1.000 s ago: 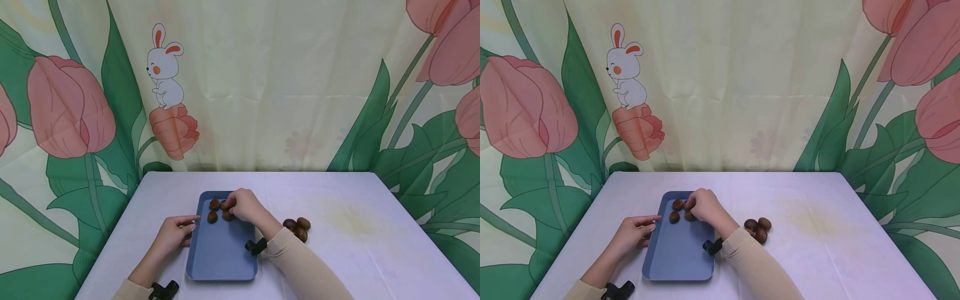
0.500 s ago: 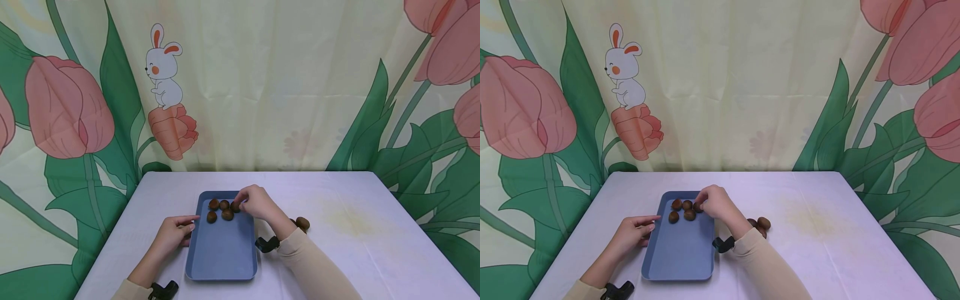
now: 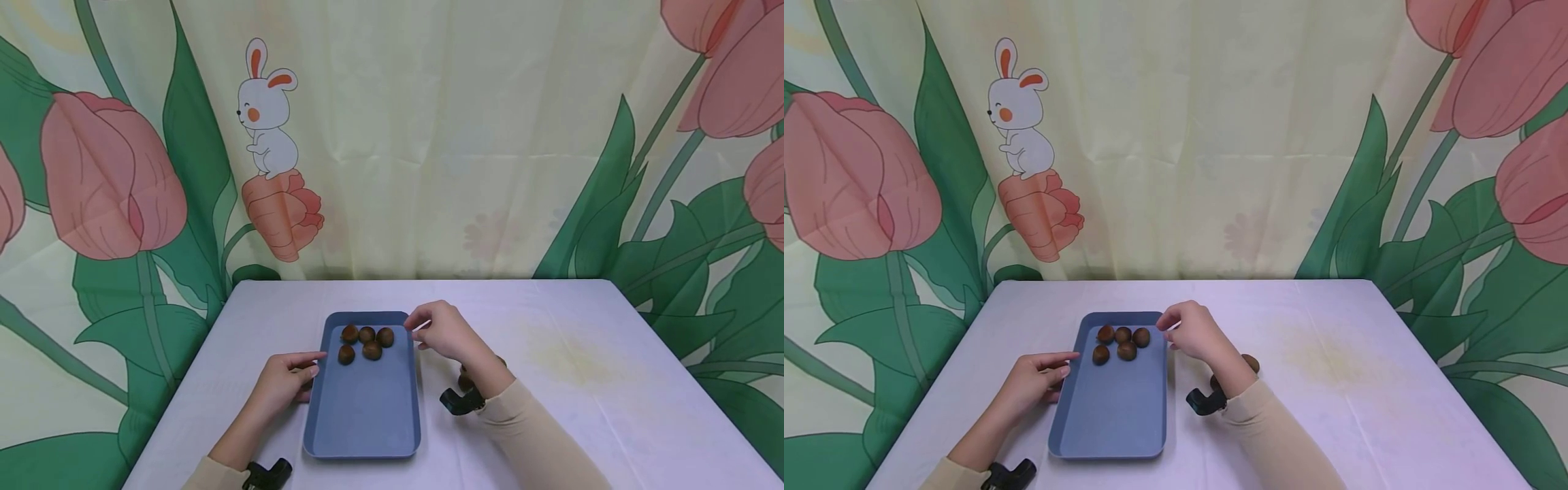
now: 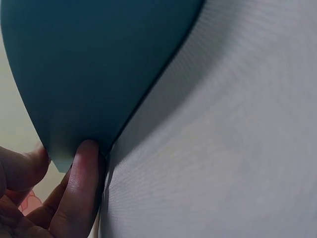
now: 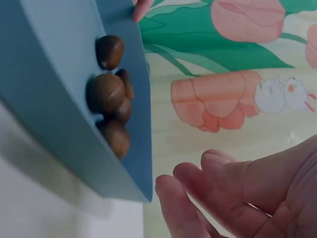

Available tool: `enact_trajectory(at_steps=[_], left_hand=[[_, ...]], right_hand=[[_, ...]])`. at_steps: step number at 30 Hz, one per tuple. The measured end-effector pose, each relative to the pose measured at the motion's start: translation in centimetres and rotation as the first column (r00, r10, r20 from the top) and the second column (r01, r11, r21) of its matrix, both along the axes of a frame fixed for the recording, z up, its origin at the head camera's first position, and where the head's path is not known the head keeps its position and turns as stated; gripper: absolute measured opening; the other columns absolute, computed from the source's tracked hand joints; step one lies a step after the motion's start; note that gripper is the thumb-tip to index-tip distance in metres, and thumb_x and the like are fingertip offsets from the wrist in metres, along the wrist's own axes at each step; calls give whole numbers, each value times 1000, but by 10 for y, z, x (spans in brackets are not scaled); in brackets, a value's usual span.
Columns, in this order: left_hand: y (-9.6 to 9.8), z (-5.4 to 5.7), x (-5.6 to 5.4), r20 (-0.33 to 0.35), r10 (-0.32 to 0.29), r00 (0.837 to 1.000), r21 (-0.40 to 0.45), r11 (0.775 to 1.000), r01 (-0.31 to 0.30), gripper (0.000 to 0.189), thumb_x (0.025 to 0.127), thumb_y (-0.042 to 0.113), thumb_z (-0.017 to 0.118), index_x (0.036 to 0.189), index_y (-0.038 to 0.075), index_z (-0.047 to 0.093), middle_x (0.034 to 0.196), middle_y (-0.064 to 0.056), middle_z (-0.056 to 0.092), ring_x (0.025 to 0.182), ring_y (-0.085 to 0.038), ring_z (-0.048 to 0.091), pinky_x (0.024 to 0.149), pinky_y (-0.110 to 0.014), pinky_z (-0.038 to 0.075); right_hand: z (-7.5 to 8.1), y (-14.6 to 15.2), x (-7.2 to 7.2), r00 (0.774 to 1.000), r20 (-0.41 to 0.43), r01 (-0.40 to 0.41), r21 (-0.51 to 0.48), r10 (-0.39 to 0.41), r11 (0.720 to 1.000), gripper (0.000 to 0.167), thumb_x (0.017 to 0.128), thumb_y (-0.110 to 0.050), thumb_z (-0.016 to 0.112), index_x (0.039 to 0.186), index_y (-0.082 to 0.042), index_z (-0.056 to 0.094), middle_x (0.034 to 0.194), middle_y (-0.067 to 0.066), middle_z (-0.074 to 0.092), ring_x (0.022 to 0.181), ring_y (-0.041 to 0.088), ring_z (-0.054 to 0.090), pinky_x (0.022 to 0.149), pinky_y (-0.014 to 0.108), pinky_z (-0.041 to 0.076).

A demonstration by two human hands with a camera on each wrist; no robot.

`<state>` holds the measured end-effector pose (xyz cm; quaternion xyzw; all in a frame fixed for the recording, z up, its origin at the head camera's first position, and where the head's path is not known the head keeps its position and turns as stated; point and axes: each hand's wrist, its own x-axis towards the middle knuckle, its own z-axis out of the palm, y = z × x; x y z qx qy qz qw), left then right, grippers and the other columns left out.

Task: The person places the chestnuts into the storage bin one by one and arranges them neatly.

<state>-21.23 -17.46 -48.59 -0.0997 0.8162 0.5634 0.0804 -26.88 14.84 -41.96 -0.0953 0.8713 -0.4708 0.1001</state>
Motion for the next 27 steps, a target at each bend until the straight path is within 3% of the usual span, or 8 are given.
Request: enact_trajectory(at_steps=[7, 15, 27], left_hand=[[1, -1, -1, 9, 12, 1000, 3, 1000, -12, 32, 101, 2, 70, 129, 15, 80, 119, -15, 72, 83, -16, 72, 66, -34, 68], [0, 0, 0, 9, 7, 1000, 7, 1000, -7, 32, 102, 3, 69, 131, 14, 79, 120, -16, 72, 83, -16, 72, 65, -34, 68], [0, -1, 1, -7, -6, 1000, 13, 1000, 6, 32, 103, 3, 68, 132, 12, 78, 120, -17, 72, 80, -16, 72, 64, -34, 67]], right_hand=[[-3, 21, 6, 999, 31, 42, -4, -42, 999, 21, 94, 10, 70, 109, -1, 80, 114, 16, 79, 93, 23, 75, 75, 36, 69], [-1, 53, 13, 997, 29, 64, 22, -65, 998, 20, 97, 6, 67, 109, -4, 79, 118, 21, 77, 100, 34, 76, 78, 37, 69], [-8, 91, 21, 994, 16, 104, 136, -107, 985, 20, 97, 0, 71, 115, -3, 78, 115, 19, 78, 81, 22, 74, 77, 35, 65]])
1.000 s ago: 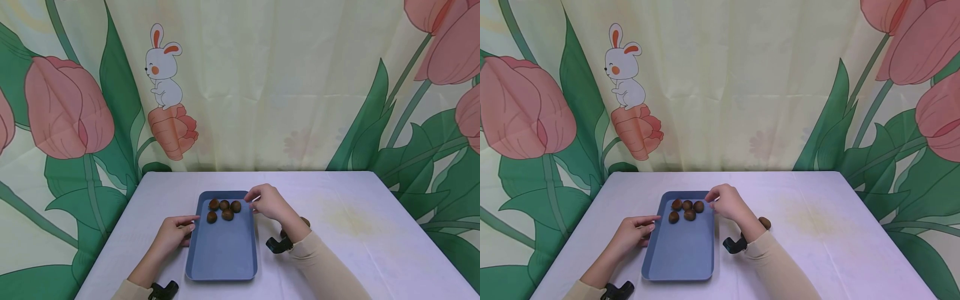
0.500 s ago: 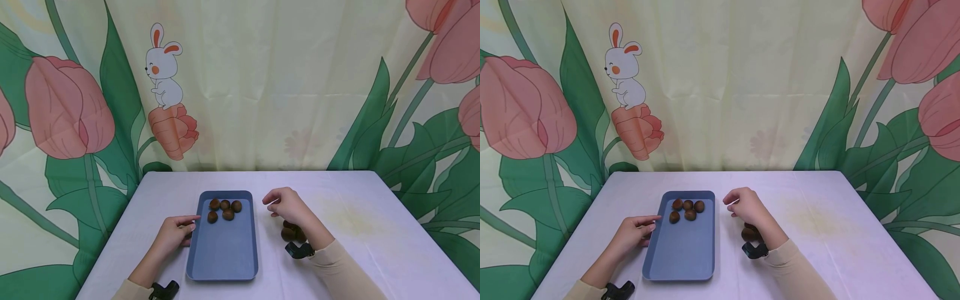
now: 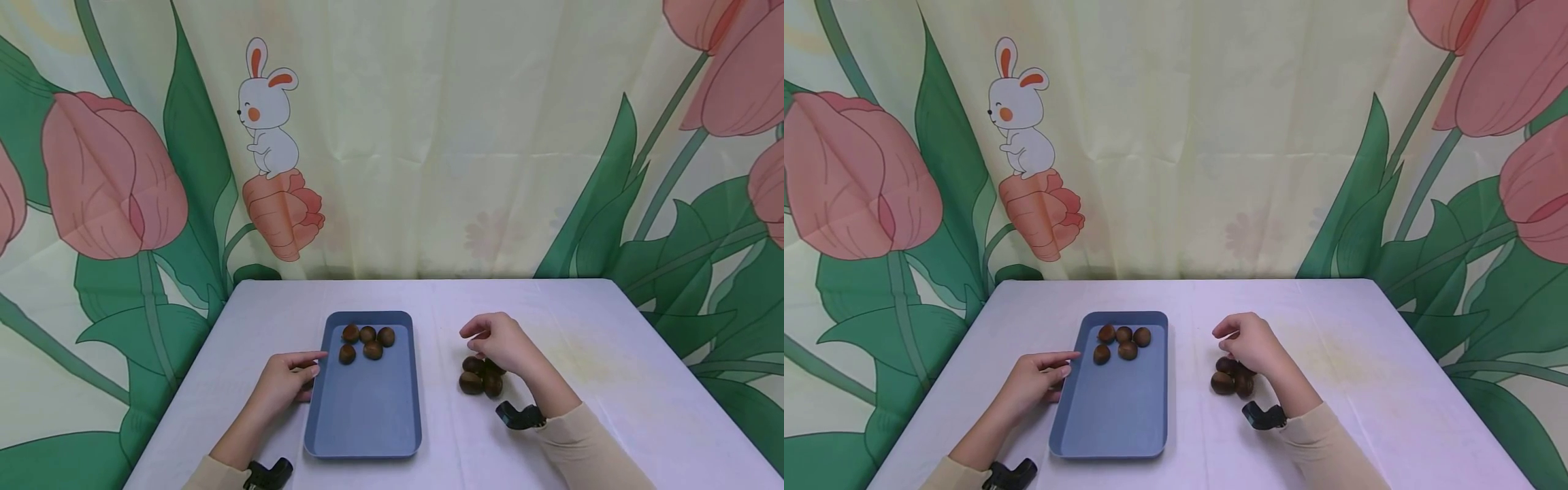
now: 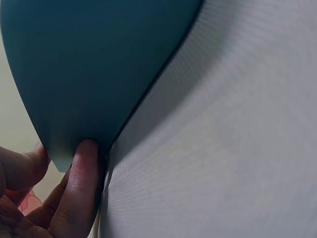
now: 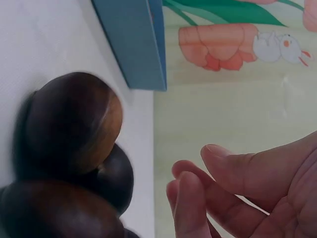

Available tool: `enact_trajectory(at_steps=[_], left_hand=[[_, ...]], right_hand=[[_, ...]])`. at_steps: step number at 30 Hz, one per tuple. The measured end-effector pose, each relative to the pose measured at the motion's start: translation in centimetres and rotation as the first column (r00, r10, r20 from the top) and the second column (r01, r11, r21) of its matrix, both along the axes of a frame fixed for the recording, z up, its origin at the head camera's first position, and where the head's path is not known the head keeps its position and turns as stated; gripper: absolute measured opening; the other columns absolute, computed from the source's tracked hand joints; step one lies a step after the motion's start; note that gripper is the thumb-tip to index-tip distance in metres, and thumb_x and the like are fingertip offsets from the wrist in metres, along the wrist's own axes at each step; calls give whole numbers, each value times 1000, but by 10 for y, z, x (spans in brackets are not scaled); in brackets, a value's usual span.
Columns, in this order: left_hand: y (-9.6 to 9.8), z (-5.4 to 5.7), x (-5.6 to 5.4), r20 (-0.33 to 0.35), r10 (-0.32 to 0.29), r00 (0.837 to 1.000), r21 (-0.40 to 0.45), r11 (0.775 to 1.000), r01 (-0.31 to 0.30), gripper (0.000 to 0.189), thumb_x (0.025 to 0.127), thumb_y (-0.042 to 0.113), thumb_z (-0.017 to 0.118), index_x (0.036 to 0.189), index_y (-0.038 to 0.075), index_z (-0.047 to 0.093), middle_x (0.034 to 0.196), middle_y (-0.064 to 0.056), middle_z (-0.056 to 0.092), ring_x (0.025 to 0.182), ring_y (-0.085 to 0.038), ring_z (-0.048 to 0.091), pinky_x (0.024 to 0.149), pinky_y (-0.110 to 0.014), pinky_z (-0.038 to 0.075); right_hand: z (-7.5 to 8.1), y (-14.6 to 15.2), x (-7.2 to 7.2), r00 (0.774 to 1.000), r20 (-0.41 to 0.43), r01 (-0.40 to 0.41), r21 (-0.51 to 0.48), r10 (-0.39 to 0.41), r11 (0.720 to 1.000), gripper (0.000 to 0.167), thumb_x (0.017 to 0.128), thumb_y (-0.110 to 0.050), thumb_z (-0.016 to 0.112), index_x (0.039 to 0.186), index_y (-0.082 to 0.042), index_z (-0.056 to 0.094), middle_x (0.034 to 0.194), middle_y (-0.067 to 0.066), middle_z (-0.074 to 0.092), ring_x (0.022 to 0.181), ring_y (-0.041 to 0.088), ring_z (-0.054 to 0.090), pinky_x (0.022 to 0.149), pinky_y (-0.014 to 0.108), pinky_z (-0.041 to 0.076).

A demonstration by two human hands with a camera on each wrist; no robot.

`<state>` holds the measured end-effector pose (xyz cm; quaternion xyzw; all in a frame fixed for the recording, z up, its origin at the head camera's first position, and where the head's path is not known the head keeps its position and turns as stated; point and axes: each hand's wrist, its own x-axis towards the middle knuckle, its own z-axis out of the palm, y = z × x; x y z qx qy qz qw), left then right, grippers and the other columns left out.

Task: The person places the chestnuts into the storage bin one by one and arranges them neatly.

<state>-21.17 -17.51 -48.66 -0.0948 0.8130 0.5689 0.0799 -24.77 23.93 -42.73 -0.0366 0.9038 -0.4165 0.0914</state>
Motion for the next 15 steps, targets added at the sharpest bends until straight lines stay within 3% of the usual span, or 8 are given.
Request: enact_trajectory(at_steps=[15], left_hand=[[0, 0, 0, -4, -2, 1000, 4, 1000, 2, 32, 102, 3, 69, 132, 12, 78, 121, -18, 72, 81, -16, 73, 65, -34, 68]], right_hand=[[-16, 37, 5, 999, -47, 23, 151, -16, 988, 19, 94, -5, 76, 112, -7, 80, 109, 11, 78, 99, 24, 70, 81, 35, 57]])
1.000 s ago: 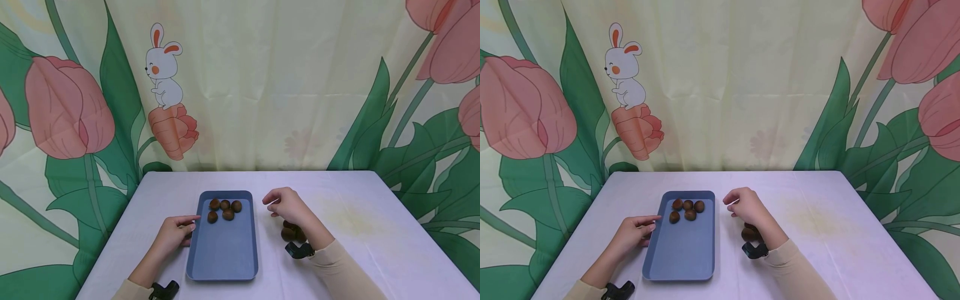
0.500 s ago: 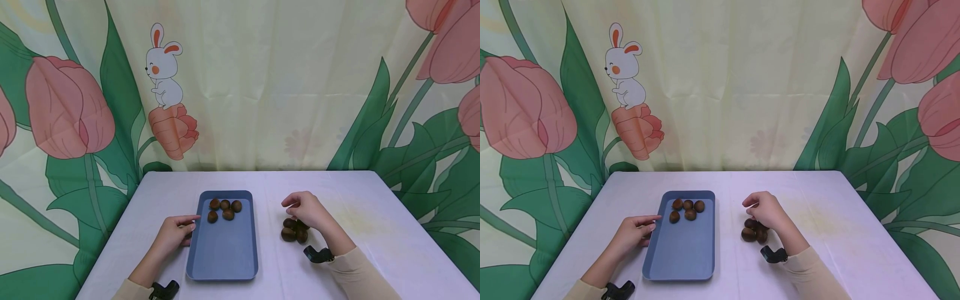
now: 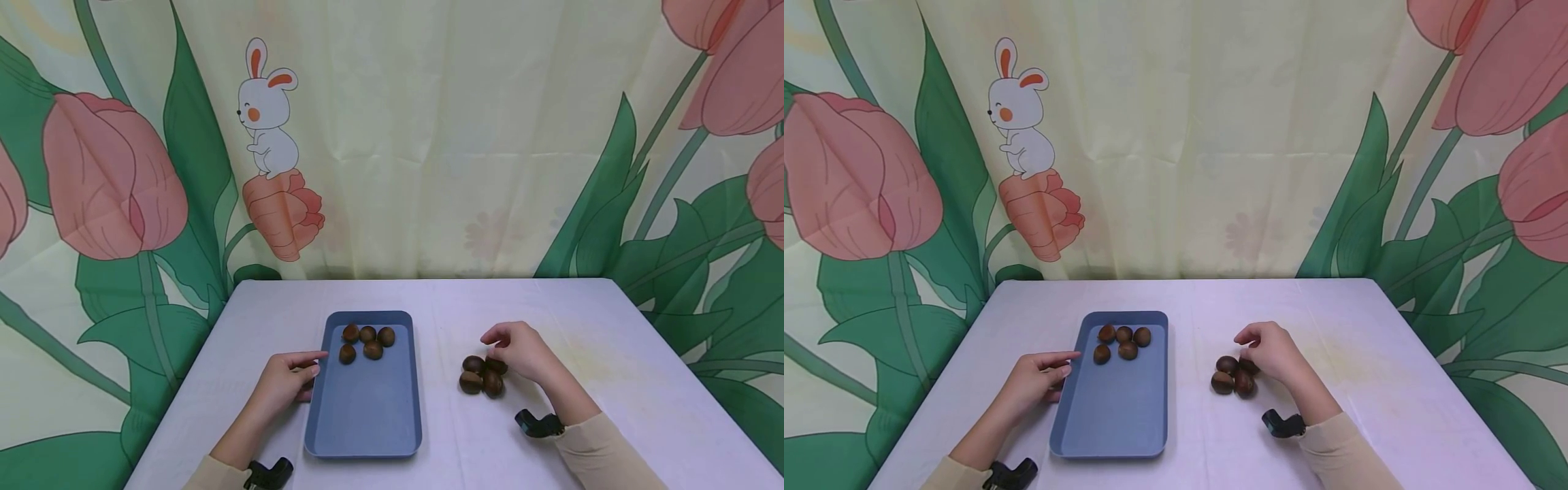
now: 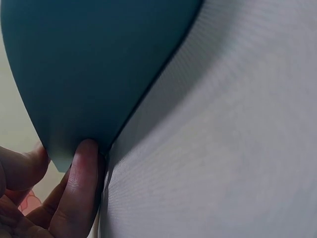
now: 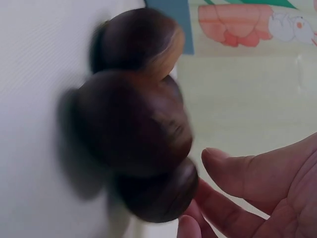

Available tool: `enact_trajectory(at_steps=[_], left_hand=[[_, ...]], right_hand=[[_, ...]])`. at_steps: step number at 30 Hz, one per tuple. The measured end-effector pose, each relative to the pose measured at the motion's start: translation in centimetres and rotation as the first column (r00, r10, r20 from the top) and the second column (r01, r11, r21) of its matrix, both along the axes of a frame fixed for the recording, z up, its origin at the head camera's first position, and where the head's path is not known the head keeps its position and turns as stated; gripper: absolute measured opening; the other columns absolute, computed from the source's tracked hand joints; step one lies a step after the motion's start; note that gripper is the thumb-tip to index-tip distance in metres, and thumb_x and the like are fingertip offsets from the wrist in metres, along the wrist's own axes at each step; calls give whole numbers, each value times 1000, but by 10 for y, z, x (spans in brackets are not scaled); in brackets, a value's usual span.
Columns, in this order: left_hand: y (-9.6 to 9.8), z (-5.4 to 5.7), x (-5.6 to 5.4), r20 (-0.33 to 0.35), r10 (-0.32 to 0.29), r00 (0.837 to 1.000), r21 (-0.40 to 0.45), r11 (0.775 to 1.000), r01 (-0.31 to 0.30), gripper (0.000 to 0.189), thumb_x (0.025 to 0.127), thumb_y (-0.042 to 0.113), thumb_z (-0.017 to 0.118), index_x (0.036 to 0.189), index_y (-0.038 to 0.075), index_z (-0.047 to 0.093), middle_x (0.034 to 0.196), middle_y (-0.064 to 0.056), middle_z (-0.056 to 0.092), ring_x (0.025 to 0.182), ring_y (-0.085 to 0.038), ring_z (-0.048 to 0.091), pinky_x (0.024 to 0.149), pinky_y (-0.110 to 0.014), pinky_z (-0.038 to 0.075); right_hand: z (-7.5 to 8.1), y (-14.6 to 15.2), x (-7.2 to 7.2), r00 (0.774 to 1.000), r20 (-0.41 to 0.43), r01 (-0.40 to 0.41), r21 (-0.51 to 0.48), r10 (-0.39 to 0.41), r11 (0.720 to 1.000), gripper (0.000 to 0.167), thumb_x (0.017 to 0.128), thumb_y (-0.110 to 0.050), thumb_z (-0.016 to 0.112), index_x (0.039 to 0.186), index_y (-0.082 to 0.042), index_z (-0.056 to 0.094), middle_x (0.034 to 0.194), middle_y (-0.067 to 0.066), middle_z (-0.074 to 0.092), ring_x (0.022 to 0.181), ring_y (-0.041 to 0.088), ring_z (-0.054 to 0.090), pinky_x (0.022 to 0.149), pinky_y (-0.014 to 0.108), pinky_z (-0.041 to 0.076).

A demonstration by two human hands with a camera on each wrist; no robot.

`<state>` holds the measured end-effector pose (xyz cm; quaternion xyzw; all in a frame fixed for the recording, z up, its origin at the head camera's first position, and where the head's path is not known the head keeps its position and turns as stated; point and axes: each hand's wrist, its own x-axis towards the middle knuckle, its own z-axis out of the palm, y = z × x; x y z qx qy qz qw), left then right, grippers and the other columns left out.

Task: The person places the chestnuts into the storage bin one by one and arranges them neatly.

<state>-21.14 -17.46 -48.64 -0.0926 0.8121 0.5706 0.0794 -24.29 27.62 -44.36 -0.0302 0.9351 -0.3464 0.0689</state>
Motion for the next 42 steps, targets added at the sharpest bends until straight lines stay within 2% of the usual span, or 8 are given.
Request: enact_trajectory(at_steps=[8, 15, 22, 29, 35, 42], left_hand=[[0, -1, -1, 0, -3, 1000, -2, 1000, 3, 32, 102, 3, 70, 132, 12, 78, 120, -17, 72, 82, -15, 72, 66, -34, 68], [0, 0, -1, 3, -4, 1000, -4, 1000, 4, 32, 103, 4, 69, 132, 12, 78, 120, -17, 71, 81, -16, 72, 66, -34, 68], [-1, -1, 0, -5, 0, 1000, 3, 1000, 0, 31, 103, 4, 68, 132, 12, 78, 119, -17, 71, 79, -16, 73, 65, -34, 67], [-1, -1, 0, -14, -6, 1000, -2, 1000, 6, 32, 103, 3, 69, 132, 12, 79, 119, -17, 71, 81, -15, 72, 65, -34, 68], [-1, -2, 0, -19, -6, 1000, 1, 1000, 6, 31, 102, 3, 69, 131, 12, 79, 118, -16, 72, 81, -15, 72, 65, -34, 68], [-1, -2, 0, -17, -4, 1000, 0, 1000, 4, 31, 103, 3, 69, 131, 12, 79, 119, -17, 71, 80, -15, 72, 65, -34, 67]], right_hand=[[-7, 12, 4, 999, 33, -10, -19, 11, 1000, 19, 93, -2, 77, 111, -5, 79, 109, 9, 79, 99, 23, 71, 81, 33, 57], [-10, 15, 6, 996, 89, 15, -44, -11, 999, 20, 94, -7, 80, 114, -4, 77, 113, 11, 78, 101, 23, 71, 87, 41, 61], [-12, 19, 12, 995, 102, 16, -107, -5, 994, 25, 91, -4, 82, 115, 1, 76, 111, 14, 77, 95, 21, 71, 77, 30, 59], [-12, 19, 17, 992, 123, 29, -175, -8, 984, 26, 90, 0, 81, 115, 4, 73, 108, 16, 75, 88, 19, 69, 73, 32, 63], [-15, 18, 18, 994, 105, 40, -160, -24, 986, 23, 89, 1, 81, 111, 1, 75, 104, 12, 76, 87, 19, 69, 69, 29, 62], [-11, 18, 17, 996, 81, 39, -114, -30, 993, 24, 89, -1, 83, 112, -1, 75, 104, 12, 76, 91, 21, 69, 72, 31, 61]])
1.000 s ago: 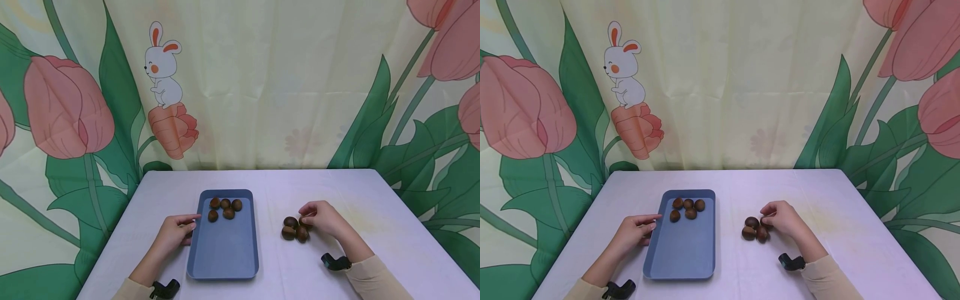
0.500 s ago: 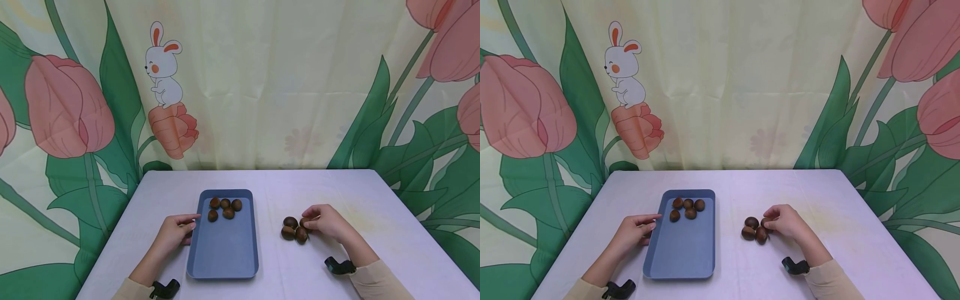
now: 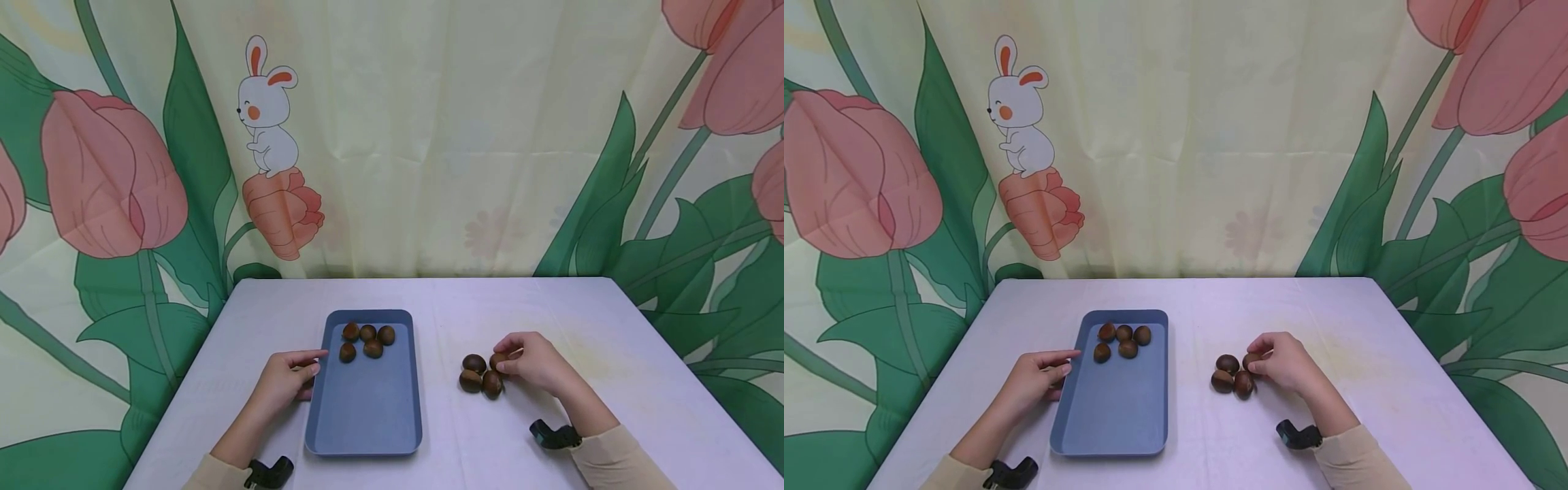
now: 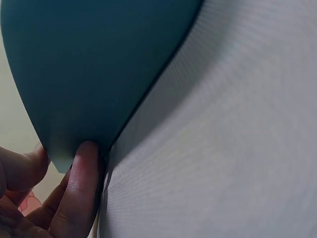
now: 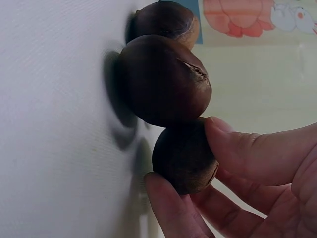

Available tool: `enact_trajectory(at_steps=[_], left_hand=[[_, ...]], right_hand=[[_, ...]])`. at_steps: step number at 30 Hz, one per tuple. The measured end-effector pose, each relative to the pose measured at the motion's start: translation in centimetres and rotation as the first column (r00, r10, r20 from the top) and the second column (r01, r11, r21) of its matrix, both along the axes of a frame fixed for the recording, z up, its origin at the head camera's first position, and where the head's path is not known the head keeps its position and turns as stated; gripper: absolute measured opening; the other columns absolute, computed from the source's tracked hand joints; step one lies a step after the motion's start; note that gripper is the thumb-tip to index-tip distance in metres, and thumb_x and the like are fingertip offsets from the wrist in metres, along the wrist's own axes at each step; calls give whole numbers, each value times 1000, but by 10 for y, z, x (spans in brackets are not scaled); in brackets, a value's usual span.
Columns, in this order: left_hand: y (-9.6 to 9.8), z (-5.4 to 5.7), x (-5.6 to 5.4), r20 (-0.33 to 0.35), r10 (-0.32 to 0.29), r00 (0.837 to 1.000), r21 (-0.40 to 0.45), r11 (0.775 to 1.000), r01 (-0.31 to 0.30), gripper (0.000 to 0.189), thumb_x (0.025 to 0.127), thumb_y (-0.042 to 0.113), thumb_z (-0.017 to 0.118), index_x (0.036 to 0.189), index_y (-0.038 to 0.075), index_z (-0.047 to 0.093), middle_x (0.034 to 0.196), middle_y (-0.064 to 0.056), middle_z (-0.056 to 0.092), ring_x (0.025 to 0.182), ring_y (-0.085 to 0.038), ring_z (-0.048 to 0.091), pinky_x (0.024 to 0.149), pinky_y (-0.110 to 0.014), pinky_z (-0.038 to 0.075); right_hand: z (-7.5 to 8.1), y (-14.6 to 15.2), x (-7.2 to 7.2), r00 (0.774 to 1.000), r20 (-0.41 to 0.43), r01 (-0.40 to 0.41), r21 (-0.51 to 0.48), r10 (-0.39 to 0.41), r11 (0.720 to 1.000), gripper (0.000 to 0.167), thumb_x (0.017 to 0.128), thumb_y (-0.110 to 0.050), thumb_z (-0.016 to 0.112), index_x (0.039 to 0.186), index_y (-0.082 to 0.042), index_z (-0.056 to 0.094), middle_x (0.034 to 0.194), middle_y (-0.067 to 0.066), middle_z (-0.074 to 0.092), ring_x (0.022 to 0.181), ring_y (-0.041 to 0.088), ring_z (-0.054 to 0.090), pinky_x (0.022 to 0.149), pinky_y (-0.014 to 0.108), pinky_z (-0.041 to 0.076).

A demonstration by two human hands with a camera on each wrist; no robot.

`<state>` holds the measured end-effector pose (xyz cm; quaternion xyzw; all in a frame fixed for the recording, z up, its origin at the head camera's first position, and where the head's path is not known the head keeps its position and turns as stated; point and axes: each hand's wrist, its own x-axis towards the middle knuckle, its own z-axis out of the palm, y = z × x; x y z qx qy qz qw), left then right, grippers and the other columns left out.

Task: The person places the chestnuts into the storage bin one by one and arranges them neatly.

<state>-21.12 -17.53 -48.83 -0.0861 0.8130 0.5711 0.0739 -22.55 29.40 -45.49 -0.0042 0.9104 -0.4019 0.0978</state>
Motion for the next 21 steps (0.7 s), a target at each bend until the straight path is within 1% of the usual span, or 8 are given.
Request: enact_trajectory(at_steps=[3, 8, 16, 21], left_hand=[[0, 0, 0, 2, -1, 1000, -5, 1000, 1, 31, 103, 4, 68, 132, 12, 78, 120, -17, 71, 79, -16, 72, 65, -34, 67], [0, 0, 0, 2, -5, 1000, -6, 1000, 5, 31, 104, 5, 68, 133, 12, 78, 123, -18, 71, 80, -16, 72, 65, -34, 67], [1, 1, 0, 1, -3, 1000, -2, 1000, 3, 31, 103, 4, 69, 132, 12, 78, 121, -18, 71, 79, -16, 73, 64, -34, 67], [1, 1, 0, -1, -4, 1000, -5, 1000, 4, 31, 103, 5, 69, 132, 12, 78, 121, -17, 72, 79, -16, 72, 64, -34, 67]], right_hand=[[3, -1, -2, 1000, -2, 7, 24, -7, 1000, 25, 89, -2, 84, 113, -2, 76, 105, 11, 75, 93, 22, 69, 73, 32, 62], [6, -3, -5, 1000, -22, -7, 44, 8, 999, 25, 89, -5, 84, 113, -4, 76, 108, 11, 76, 98, 23, 70, 76, 31, 60], [15, -10, -8, 998, -37, -46, -30, 44, 999, 26, 91, -1, 82, 116, 0, 75, 113, 16, 76, 98, 23, 73, 76, 33, 66], [21, -18, -12, 997, -46, -69, -33, 67, 997, 27, 92, -5, 82, 118, 0, 74, 114, 16, 75, 99, 23, 73, 77, 35, 65]])
